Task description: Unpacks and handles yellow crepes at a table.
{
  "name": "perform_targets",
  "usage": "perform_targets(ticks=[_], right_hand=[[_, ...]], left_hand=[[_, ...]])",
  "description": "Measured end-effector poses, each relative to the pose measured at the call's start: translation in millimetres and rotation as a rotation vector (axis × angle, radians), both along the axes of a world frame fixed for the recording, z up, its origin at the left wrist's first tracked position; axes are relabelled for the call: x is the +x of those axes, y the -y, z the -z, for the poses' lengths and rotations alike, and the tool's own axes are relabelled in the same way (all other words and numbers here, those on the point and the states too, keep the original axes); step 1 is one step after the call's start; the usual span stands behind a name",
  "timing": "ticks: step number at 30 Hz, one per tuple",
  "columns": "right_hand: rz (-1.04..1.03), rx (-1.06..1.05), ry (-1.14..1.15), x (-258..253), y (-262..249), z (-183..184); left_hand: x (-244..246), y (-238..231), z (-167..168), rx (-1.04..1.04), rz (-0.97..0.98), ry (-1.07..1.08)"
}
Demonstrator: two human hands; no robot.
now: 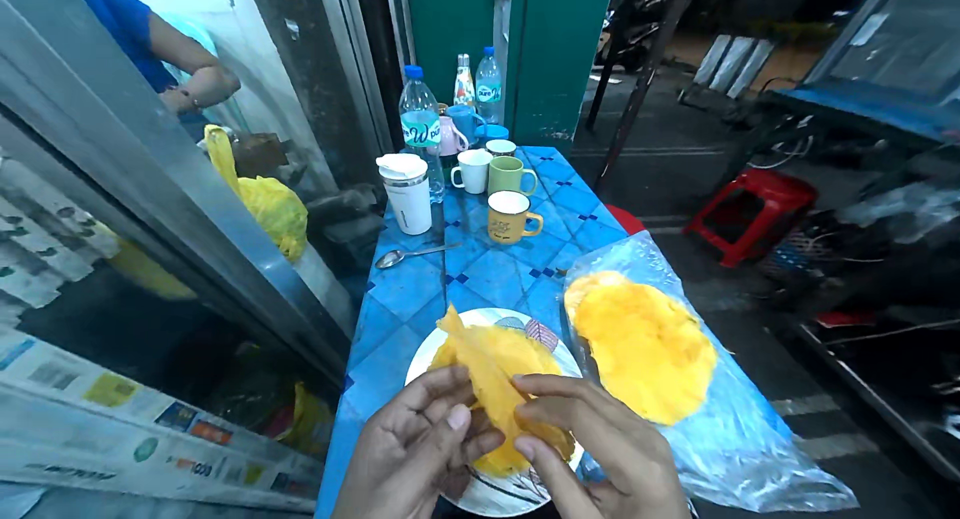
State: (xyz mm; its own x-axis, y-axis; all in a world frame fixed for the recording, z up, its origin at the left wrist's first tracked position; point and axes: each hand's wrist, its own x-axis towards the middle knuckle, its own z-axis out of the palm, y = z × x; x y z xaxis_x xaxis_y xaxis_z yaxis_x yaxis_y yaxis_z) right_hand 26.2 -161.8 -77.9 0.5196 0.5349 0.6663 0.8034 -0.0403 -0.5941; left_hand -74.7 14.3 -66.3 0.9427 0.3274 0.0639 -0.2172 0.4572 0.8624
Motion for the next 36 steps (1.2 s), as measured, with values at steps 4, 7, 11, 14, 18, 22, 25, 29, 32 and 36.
perform_targets(ticks=[4,7,11,14,18,22,25,29,32,36], right_hand=[[-0.029,0.002,-0.002,-2,-1,0],[-0.051,0.004,-0.016,-3,-3,0],[-0.074,-0.022,-0.040,-5,-3,2],[-0.083,-0.031,-0.044,-8,-3,3],[-0.093,-0.028,-0.042,-10,-3,4],[-0.099,-0.033,-0.047,-11,-2,5],[-0.129,-0.016,-0.101,-10,-1,5],[-0.192,0.009,-0.219,-8,-1,3],[-0.216,0.013,-0.286,-8,0,4],[-0.239,0.010,-0.316,-7,-1,5]], left_hand=[[-3,-1,0,0.090,-0.049,-0.014],[-2,0,-1,0.112,-0.085,-0.052],[0,-1,1,0.123,-0.128,-0.120],[0,-1,4,0.123,-0.139,-0.140],[-2,1,4,0.161,-0.155,-0.149],[-4,1,8,0.231,-0.162,-0.119],[-6,0,11,0.234,-0.146,-0.107],[-5,3,13,0.218,-0.142,-0.111],[-4,6,15,0.211,-0.154,-0.129],[-3,9,18,0.228,-0.166,-0.122]])
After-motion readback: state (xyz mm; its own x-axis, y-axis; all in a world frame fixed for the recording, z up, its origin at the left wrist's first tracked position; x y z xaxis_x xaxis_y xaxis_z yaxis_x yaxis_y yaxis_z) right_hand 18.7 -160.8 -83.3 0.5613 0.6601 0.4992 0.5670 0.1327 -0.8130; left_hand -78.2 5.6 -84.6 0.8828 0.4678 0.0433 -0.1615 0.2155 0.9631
